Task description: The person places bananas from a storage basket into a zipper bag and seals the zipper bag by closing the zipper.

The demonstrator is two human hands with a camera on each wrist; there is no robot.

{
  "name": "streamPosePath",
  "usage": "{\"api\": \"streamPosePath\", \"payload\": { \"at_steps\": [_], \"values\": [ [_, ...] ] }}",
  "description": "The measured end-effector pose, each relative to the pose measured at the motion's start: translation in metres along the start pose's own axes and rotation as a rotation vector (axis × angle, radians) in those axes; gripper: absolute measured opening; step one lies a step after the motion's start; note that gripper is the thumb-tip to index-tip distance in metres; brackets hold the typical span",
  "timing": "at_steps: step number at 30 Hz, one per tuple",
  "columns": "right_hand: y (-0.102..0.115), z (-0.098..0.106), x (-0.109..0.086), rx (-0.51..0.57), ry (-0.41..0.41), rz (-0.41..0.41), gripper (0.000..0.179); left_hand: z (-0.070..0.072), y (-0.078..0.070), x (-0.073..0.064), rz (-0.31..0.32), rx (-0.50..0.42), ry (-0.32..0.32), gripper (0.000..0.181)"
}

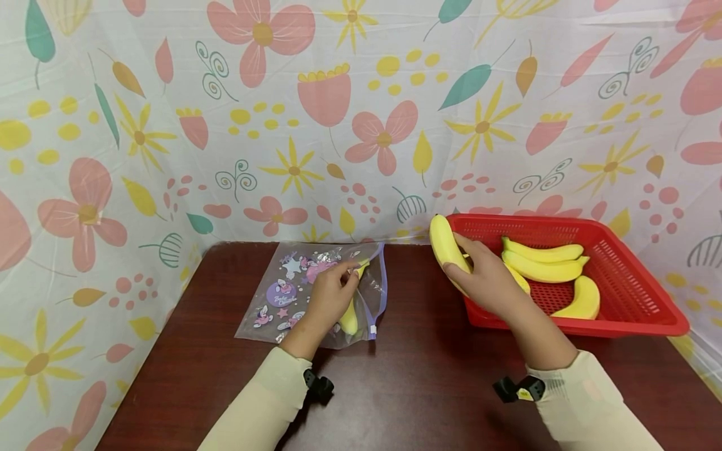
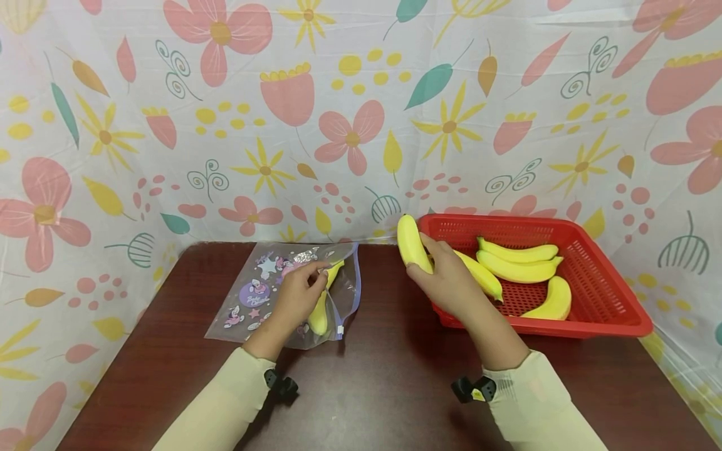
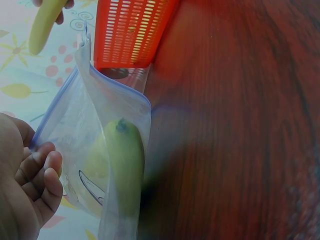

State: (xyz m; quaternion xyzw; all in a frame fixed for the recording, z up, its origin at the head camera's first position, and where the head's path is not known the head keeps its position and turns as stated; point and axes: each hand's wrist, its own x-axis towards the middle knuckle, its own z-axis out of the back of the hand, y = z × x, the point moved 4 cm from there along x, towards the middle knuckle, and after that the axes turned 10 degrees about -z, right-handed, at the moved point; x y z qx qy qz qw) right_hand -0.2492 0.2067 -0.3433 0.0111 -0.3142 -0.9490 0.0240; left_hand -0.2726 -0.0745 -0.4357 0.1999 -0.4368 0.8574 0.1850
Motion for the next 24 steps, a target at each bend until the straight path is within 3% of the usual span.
{"api": "streamPosePath", "payload": {
  "at_steps": [24],
  "values": [
    [0.023, -0.034, -0.005, 0.053, 0.064, 0.001, 0.07, 0.0, -0.001, 0.0, 0.003, 0.011, 0.003, 0.025]
  ]
}}
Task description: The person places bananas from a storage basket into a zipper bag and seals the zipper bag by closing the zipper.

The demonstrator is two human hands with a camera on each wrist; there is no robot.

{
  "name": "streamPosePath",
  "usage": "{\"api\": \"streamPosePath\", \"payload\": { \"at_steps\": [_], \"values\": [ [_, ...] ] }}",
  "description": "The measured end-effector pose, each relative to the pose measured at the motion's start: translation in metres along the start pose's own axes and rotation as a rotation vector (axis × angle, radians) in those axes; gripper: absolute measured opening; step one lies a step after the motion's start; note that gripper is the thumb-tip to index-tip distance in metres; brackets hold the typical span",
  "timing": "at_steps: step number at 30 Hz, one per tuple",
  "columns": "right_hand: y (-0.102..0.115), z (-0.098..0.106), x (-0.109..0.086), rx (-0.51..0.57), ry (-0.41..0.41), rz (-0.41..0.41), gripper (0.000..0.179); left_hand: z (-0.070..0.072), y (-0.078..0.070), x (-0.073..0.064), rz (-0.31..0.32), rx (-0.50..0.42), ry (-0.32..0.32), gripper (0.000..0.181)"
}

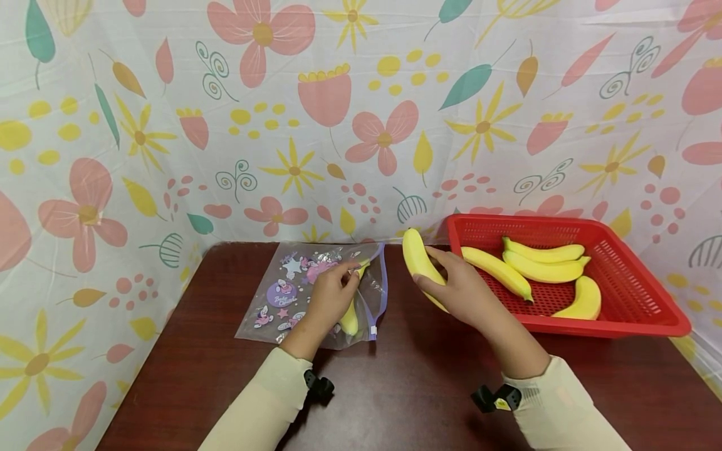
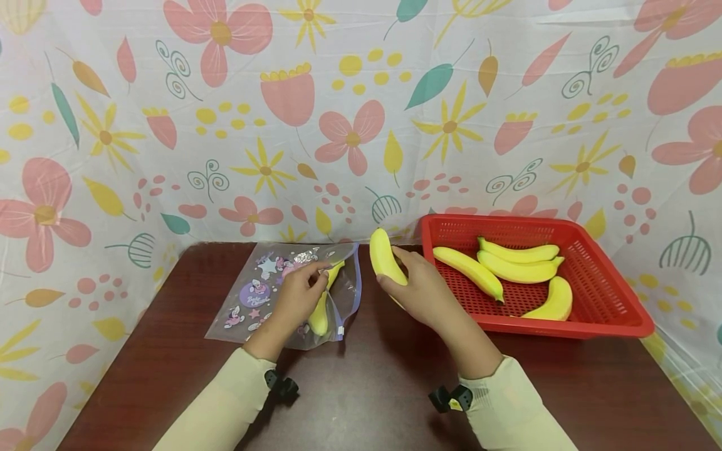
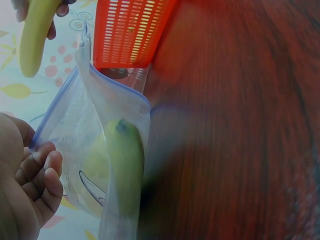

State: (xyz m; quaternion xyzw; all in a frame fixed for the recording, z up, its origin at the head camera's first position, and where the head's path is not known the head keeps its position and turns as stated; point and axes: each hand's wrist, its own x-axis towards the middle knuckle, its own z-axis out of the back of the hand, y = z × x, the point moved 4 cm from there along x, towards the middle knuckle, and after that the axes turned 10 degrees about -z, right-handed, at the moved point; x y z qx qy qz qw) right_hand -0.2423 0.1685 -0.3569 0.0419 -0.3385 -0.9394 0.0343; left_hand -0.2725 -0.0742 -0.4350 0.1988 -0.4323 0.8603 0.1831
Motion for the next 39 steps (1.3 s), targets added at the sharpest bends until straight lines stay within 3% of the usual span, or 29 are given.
{"api": "streamPosePath", "payload": {
  "at_steps": [13, 30, 39],
  "values": [
    [0.004, -0.023, -0.001, -0.039, 0.005, 0.016, 0.069, -0.001, 0.002, 0.001, -0.005, 0.005, -0.002, 0.025],
    [-0.006, -0.06, 0.006, 0.025, 0.134, 0.032, 0.063, -0.002, 0.001, 0.0, -0.009, -0.006, 0.0, 0.027],
    [-0.002, -0.07, 0.006, -0.005, 0.182, 0.048, 0.061, -0.002, 0.001, -0.001, -0.001, -0.014, 0.011, 0.028]
  ]
}}
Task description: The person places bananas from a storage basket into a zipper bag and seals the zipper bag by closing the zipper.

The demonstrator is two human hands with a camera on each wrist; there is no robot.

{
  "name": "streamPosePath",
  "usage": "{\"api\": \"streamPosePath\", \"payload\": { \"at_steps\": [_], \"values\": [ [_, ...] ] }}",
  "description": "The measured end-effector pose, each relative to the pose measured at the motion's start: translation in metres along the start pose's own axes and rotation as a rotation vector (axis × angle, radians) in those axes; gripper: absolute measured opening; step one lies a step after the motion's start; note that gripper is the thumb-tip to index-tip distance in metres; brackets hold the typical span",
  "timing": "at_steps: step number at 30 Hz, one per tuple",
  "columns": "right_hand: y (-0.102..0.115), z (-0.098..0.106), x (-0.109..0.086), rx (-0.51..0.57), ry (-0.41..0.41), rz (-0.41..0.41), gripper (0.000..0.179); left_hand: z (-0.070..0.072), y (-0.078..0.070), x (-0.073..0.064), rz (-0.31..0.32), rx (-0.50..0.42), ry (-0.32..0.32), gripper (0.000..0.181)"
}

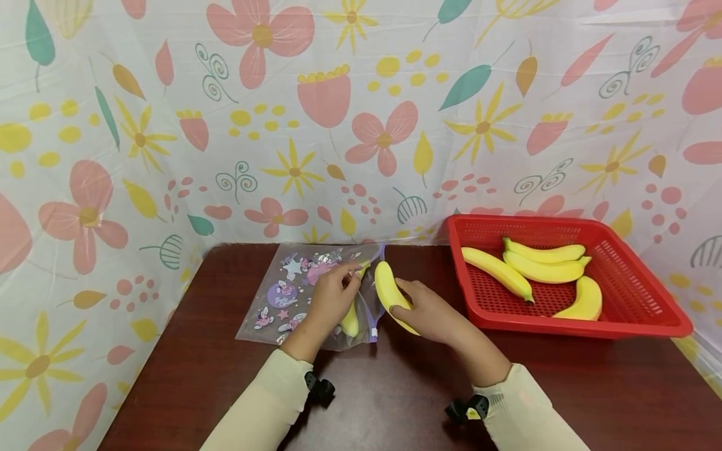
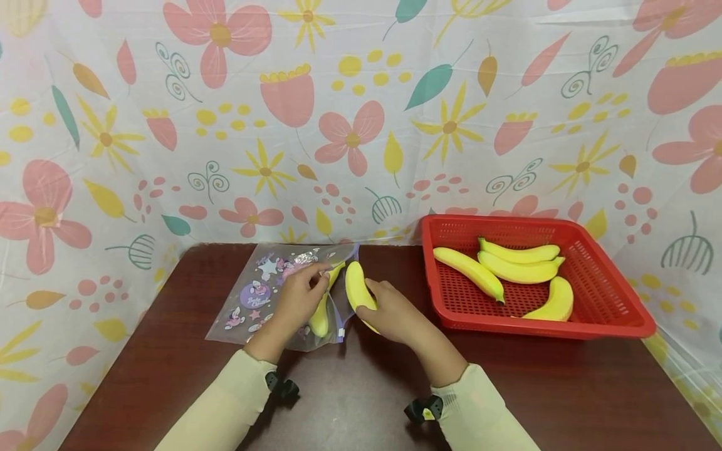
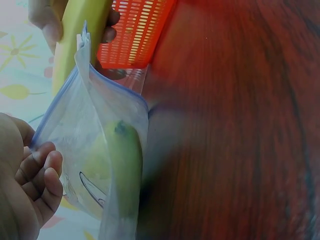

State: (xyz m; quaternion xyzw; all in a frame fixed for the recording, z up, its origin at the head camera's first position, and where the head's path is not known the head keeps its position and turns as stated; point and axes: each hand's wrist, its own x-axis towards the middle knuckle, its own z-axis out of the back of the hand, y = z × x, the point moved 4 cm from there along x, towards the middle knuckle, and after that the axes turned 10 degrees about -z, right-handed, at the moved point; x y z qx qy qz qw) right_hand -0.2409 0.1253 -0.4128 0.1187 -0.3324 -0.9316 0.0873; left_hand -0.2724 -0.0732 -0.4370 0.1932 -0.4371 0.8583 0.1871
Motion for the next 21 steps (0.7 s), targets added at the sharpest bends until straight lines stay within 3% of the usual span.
{"api": "streamPosePath", "payload": {
  "at_steps": [21],
  "values": [
    [0.002, -0.012, 0.025, -0.013, 0.057, 0.006, 0.065, -0.002, 0.001, -0.001, 0.011, 0.008, 0.035, 0.029]
  ]
}}
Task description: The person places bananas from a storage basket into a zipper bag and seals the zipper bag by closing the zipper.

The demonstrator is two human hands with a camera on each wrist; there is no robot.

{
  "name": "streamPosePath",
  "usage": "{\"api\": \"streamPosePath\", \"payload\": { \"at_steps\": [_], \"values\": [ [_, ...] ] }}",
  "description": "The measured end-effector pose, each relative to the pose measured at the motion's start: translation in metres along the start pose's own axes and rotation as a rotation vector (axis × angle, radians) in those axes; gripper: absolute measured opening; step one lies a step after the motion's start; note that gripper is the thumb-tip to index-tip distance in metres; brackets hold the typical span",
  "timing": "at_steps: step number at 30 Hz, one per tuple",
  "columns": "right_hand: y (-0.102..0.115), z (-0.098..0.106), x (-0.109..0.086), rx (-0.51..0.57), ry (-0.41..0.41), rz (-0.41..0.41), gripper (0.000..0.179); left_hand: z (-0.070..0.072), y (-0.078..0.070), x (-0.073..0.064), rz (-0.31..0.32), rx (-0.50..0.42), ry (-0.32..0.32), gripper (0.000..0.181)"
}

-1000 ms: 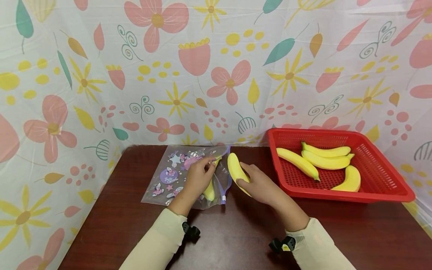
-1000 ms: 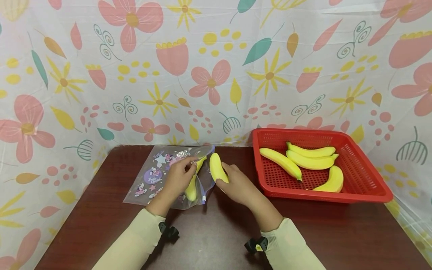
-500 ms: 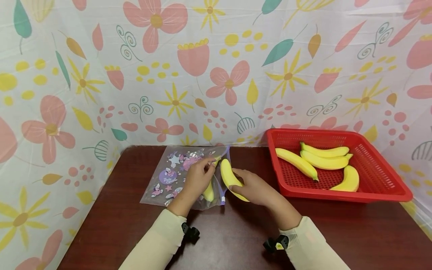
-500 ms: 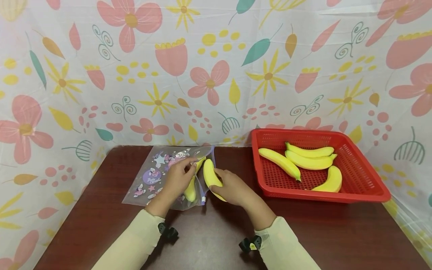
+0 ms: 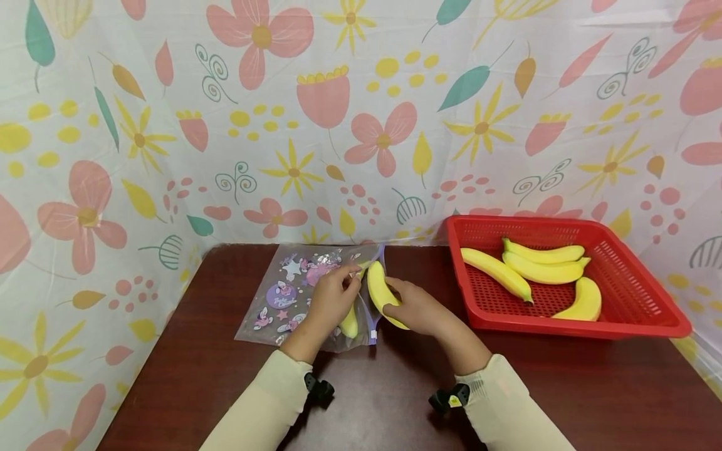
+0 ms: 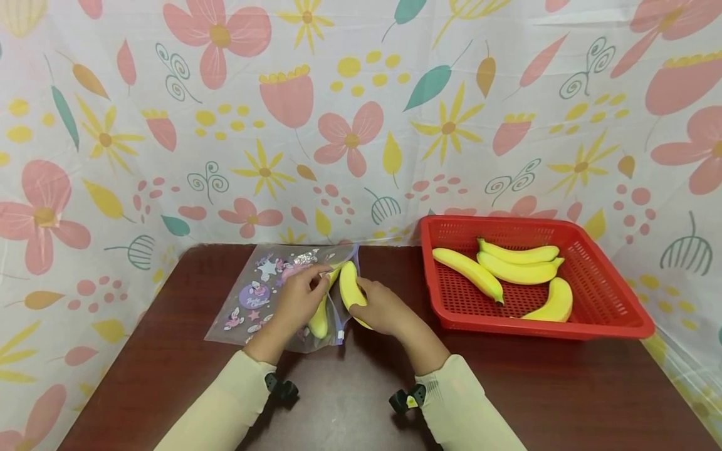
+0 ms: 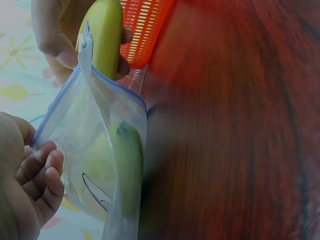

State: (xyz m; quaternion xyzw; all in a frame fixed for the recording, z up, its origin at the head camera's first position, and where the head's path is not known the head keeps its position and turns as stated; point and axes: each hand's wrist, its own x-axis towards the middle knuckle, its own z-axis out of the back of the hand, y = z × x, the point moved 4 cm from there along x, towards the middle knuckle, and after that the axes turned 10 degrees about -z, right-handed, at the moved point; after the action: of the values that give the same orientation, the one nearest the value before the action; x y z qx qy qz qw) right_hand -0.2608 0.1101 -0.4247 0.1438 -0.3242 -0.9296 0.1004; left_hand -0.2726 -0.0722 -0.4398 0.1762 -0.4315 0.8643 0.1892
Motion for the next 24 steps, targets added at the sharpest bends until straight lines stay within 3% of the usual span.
{"api": "streamPosePath", "payload": {
  "at_steps": [11, 24],
  "values": [
    [-0.002, -0.008, 0.011, 0.019, -0.014, -0.024, 0.058, -0.002, -0.001, 0.001, -0.005, 0.015, 0.042, 0.03],
    [-0.005, -0.019, 0.014, 0.182, -0.003, -0.029, 0.058, -0.005, 0.002, -0.002, 0.009, 0.028, 0.075, 0.031]
  ]
}}
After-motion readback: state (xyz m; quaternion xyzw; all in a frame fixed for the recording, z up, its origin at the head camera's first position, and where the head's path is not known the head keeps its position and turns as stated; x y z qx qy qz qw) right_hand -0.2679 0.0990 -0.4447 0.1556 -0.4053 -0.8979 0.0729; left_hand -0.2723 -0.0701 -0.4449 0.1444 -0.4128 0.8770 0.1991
